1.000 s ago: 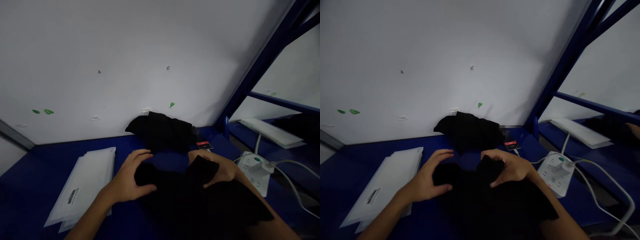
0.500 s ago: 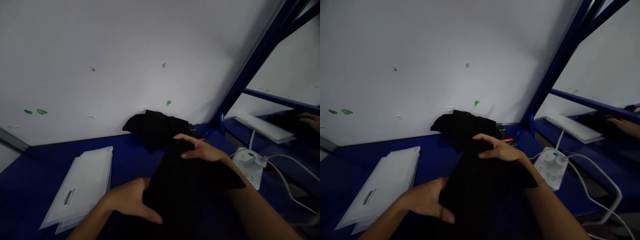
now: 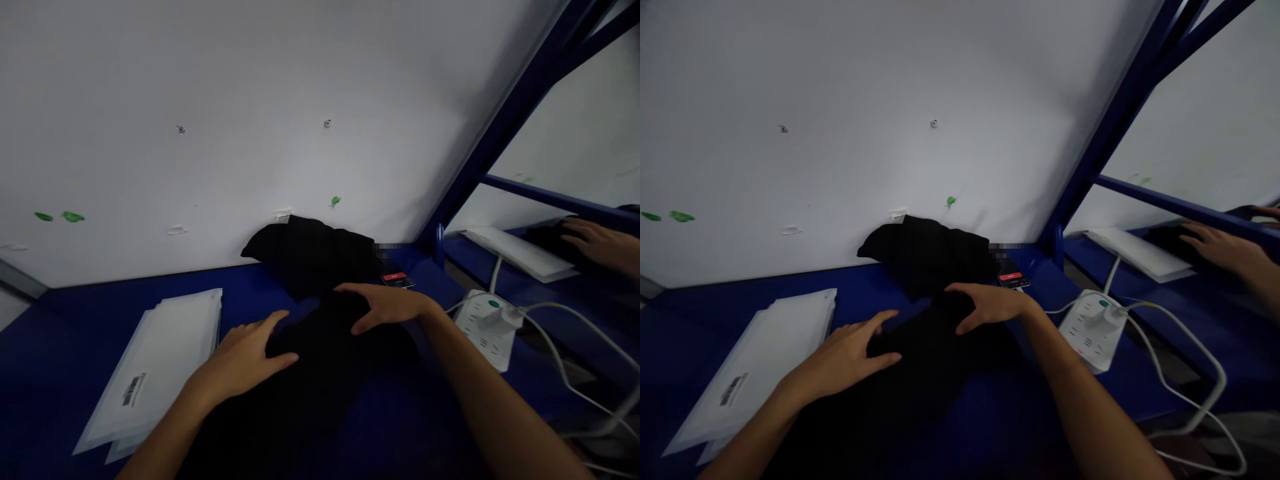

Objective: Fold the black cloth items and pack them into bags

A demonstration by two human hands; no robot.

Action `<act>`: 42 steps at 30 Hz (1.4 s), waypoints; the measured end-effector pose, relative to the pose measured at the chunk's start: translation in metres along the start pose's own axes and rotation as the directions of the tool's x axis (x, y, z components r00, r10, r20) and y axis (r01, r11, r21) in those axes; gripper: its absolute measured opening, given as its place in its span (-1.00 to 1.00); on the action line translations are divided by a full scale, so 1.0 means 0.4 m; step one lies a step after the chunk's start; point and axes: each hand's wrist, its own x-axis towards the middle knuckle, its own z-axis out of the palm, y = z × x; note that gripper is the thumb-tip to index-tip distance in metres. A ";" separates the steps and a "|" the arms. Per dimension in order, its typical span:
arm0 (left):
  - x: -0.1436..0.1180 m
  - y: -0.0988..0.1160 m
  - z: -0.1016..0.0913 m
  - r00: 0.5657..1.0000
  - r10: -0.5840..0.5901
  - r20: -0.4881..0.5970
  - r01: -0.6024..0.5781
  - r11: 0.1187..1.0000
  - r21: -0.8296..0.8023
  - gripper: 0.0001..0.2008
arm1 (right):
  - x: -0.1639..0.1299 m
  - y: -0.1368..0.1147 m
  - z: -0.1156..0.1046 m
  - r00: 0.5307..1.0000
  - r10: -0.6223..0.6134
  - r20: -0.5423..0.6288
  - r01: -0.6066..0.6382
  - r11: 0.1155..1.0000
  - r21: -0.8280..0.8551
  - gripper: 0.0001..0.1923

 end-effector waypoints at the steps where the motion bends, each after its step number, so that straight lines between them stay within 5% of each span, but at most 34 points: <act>1: 0.003 0.005 0.007 0.999 0.030 -0.039 -0.029 0.999 0.037 -0.37 | 0.002 0.007 0.000 1.000 -0.002 -0.013 0.002 1.000 0.005 -0.22; 4: 0.009 0.032 0.028 0.972 0.200 -0.124 -0.189 0.978 0.091 -0.46 | 0.013 0.030 0.004 0.993 0.054 -0.100 -0.057 0.998 -0.021 -0.34; 7: 0.006 0.056 0.054 0.945 0.321 -0.064 -0.315 0.945 0.087 -0.40 | 0.021 0.040 0.009 0.983 0.142 -0.115 -0.150 0.986 -0.066 -0.41; 13: 0.004 0.050 0.095 0.926 0.370 0.081 -0.373 0.927 0.034 -0.19 | 0.013 0.023 -0.001 0.981 0.133 0.142 -0.140 0.989 0.044 -0.60; 16: 0.008 0.041 0.098 0.927 0.363 0.096 -0.367 0.929 0.033 -0.14 | 0.020 0.027 0.000 0.979 0.118 0.167 -0.125 0.991 0.036 -0.63; 22: 0.009 0.051 0.096 0.924 0.378 0.051 -0.381 0.922 0.073 -0.14 | 0.035 -0.010 0.036 0.975 0.209 -0.069 -0.220 0.946 -0.238 -0.60; 27: 0.005 0.077 0.092 0.946 0.323 0.011 -0.323 0.944 0.065 -0.17 | -0.006 -0.122 0.086 0.970 0.039 -0.241 -0.131 0.915 -0.381 -0.55; 32: 0.021 0.066 0.081 0.969 0.245 -0.027 -0.246 0.958 -0.150 -0.54 | -0.030 -0.182 0.136 0.989 -0.071 0.127 0.091 0.984 -0.156 -0.34; 36: 0.038 0.046 0.051 0.979 0.022 -0.204 -0.098 0.924 -0.369 -0.85 | -0.022 -0.180 0.140 0.976 -0.095 0.198 0.103 0.994 -0.031 -0.43; 39: 0.041 0.039 0.037 0.941 0.063 -0.332 -0.160 0.949 -0.273 -0.80 | -0.017 -0.177 0.130 0.964 -0.109 0.243 0.107 0.994 0.019 -0.40; 42: 0.042 0.033 0.047 0.943 0.092 -0.319 -0.165 0.964 -0.209 -0.76 | -0.015 -0.174 0.126 0.964 -0.121 0.236 0.113 0.992 0.048 -0.48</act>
